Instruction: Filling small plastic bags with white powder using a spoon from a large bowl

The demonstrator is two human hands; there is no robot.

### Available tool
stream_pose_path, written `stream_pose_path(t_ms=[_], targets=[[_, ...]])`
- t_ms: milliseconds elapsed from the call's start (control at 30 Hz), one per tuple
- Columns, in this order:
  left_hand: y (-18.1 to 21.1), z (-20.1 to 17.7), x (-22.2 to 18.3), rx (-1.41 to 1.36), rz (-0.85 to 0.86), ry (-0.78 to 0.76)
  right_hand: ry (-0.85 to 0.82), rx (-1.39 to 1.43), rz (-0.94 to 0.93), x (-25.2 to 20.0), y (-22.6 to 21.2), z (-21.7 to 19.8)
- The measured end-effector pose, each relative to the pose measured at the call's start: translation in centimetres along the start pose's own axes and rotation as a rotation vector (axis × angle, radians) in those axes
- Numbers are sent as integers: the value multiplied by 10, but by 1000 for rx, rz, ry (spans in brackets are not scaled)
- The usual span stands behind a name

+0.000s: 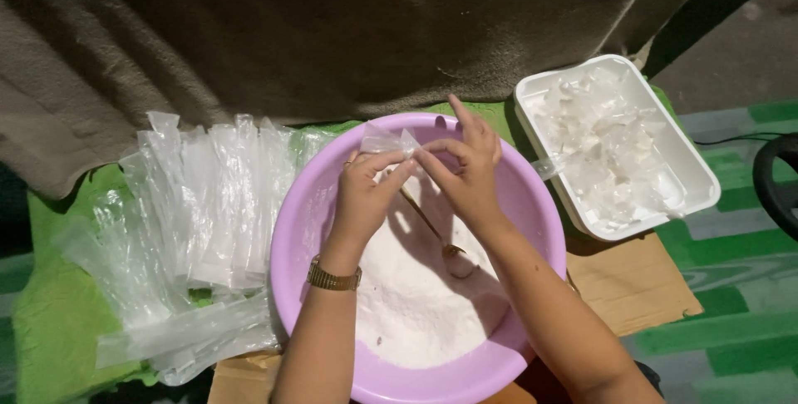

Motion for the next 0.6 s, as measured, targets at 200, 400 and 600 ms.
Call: stream_pose_path(t_ms=[200,400,600], targets=[[-6,6,-1,-450,-266,9,74,23,-181,-7,-40,-8],[7,15,-2,-644,-219,-74,9,369,-161,-2,-28,-7],[-11,8,1,5,-64,-18,-12,424,-67,-6,-44,-9]])
Point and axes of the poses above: each hand's wrist, its own x-axis towards the middle knuckle, its own z-axis out of the palm, y = z × x, the point moved 8 cm from there along x, towards the middle knuckle, and after that the axes turned 13 degrees about -y, right-handed, at the moved point
